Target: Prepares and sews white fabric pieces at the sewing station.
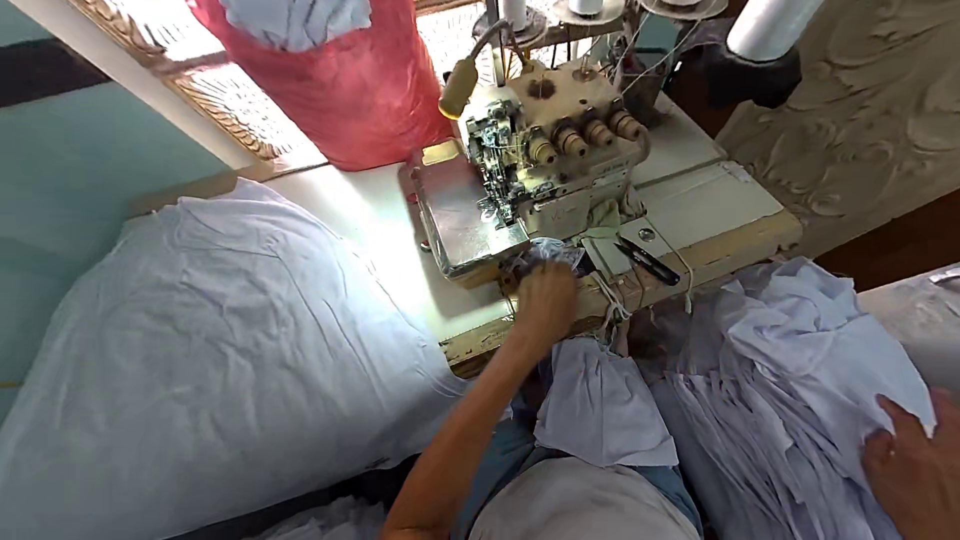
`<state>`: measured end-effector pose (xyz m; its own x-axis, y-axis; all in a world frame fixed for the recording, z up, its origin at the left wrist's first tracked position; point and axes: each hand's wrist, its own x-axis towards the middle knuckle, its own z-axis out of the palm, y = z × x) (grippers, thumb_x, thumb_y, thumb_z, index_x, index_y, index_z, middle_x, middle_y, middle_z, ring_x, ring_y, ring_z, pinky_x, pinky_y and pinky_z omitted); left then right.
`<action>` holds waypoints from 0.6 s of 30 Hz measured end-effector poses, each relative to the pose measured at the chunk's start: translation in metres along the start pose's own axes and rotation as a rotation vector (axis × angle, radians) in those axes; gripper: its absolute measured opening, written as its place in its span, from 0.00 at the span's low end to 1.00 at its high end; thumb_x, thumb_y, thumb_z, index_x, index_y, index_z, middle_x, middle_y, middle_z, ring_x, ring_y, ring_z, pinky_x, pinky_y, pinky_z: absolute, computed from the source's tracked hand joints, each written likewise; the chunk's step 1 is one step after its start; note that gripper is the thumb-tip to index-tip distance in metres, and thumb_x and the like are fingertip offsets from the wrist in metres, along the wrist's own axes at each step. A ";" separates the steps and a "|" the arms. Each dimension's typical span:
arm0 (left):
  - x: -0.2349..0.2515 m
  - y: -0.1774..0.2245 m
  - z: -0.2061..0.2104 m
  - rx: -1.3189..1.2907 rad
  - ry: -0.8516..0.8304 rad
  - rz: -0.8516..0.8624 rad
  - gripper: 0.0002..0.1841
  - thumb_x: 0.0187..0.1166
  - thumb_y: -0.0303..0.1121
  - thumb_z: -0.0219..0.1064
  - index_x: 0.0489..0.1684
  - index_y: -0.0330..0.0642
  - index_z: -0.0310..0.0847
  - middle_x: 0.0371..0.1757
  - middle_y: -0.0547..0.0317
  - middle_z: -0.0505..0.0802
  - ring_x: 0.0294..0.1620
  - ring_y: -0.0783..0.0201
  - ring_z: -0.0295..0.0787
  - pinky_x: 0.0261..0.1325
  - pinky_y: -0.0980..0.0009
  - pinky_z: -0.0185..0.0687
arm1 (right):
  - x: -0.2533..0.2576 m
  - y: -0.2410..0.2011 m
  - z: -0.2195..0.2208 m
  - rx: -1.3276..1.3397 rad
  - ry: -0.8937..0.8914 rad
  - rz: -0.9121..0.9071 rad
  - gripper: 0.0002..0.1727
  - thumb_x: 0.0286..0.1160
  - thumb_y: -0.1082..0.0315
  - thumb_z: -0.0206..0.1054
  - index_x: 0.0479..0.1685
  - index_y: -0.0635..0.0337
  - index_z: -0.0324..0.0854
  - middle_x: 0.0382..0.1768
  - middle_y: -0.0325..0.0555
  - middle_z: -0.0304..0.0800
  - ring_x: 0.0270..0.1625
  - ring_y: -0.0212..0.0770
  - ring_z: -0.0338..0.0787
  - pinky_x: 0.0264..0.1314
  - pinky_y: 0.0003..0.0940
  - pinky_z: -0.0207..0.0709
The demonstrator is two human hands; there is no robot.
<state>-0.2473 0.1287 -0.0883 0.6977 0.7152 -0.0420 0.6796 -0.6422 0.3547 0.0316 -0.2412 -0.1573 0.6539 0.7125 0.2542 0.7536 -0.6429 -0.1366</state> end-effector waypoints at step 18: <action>0.011 -0.019 -0.025 -0.203 -0.015 0.175 0.13 0.85 0.31 0.65 0.56 0.33 0.88 0.55 0.41 0.92 0.52 0.44 0.92 0.56 0.44 0.85 | -0.020 -0.092 0.022 0.134 0.150 -0.255 0.18 0.78 0.75 0.53 0.52 0.68 0.90 0.68 0.76 0.83 0.76 0.83 0.74 0.79 0.79 0.51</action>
<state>-0.2588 0.1556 -0.0724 0.8048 0.5931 0.0235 0.4900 -0.6862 0.5376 -0.0496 -0.1899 -0.1704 0.4331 0.7903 0.4335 0.9006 -0.3990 -0.1724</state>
